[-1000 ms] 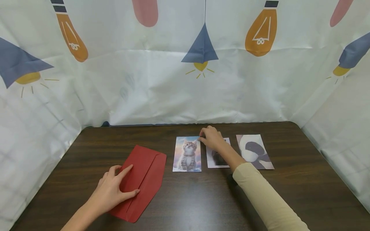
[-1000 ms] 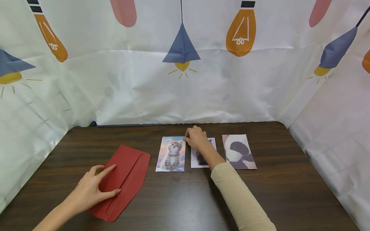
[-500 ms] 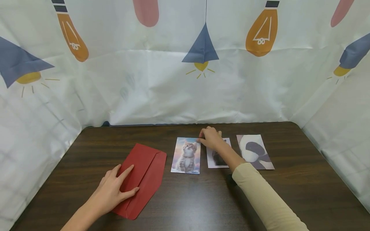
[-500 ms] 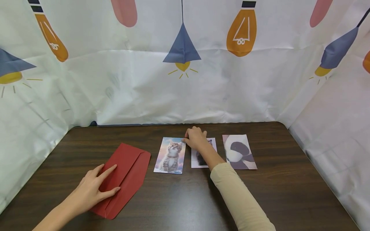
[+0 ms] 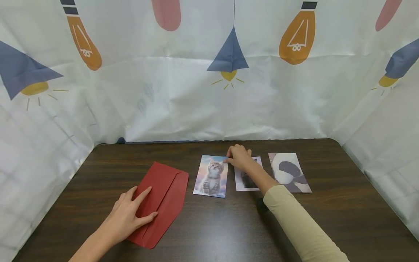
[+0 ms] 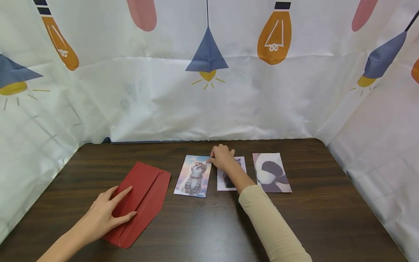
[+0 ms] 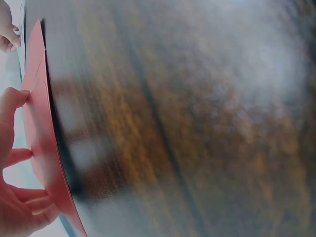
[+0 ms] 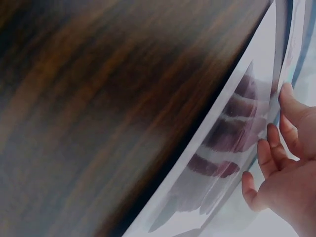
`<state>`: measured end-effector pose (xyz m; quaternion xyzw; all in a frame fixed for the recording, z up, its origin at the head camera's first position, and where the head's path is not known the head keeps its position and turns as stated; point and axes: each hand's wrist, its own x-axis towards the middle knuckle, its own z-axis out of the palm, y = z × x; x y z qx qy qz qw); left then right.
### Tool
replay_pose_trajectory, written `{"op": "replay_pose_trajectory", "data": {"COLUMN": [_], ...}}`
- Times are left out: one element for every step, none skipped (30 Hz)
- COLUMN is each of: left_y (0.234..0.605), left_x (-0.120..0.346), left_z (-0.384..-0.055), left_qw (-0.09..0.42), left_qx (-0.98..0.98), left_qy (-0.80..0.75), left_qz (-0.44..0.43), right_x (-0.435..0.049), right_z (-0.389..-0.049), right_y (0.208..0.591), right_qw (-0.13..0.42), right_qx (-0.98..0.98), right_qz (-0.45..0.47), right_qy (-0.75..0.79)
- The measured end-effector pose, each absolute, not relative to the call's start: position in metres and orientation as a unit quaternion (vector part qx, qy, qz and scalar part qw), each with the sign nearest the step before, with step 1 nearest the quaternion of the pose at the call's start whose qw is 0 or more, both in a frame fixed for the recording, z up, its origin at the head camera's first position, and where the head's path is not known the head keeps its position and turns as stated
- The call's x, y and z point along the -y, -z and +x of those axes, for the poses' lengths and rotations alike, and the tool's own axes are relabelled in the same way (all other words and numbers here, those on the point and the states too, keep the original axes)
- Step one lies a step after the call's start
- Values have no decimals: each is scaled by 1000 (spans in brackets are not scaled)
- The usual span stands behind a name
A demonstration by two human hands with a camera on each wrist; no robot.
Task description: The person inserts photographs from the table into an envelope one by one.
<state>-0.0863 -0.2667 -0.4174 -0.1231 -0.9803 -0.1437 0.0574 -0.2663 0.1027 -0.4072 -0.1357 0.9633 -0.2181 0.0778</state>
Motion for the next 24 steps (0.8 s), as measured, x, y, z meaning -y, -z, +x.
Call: {"op": "replay_pose_trajectory", "data": {"left_y": [417,417,417,416,416,416,416,416,415,415,416,416,416,416,416,416,416,416,416,416,415,415,415,415], "left_x": [267,267,266,266,266,267,267,267,267,267,267,268,268,268,268,268,268,268,268,268,268,268,268,268], "left_z": [-86,-86,-86,-86,-86,-86,-86,-86,-86,-86,-86,-86,-86,-86,-86,-86,-86,-85,-85,-85,-85,-85,-85,-85], "left_qw": [58,58,58,58,57,56,56,56,58,60,62,65,69,72,76,78,81,83,84,85,86,86,86,86], "left_qx": [980,980,980,980,980,980,981,980,980,980,980,979,979,978,978,978,977,977,976,976,976,976,976,976], "left_qy": [144,144,144,144,144,144,144,144,144,144,143,143,144,145,145,145,146,148,149,149,149,150,151,152], "left_qz": [-123,-123,-123,-123,-122,-122,-122,-122,-123,-123,-125,-126,-128,-129,-130,-131,-132,-133,-133,-133,-133,-133,-133,-133], "right_x": [-103,-102,-102,-103,-103,-103,-103,-104,-104,-105,-105,-106,-106,-106,-107,-107,-107,-107,-107,-107,-107,-107,-107,-107], "right_z": [-267,-267,-267,-267,-267,-267,-267,-267,-267,-267,-267,-266,-266,-265,-264,-264,-264,-263,-263,-262,-262,-262,-262,-262], "right_y": [407,408,408,409,410,410,411,412,413,413,413,413,413,413,413,413,413,413,413,413,413,413,412,412], "right_qw": [77,77,76,75,73,71,69,66,61,58,53,50,46,42,39,36,32,29,26,23,21,19,17,16], "right_qx": [-962,-961,-960,-959,-957,-956,-954,-953,-951,-948,-945,-941,-937,-934,-930,-927,-925,-923,-921,-920,-919,-918,-918,-917], "right_qz": [-135,-133,-131,-130,-129,-129,-128,-129,-131,-136,-141,-145,-150,-155,-158,-161,-163,-165,-166,-168,-169,-171,-172,-173], "right_qy": [224,229,235,242,248,253,260,266,272,282,291,301,311,320,329,338,343,347,350,353,355,356,358,359]}}
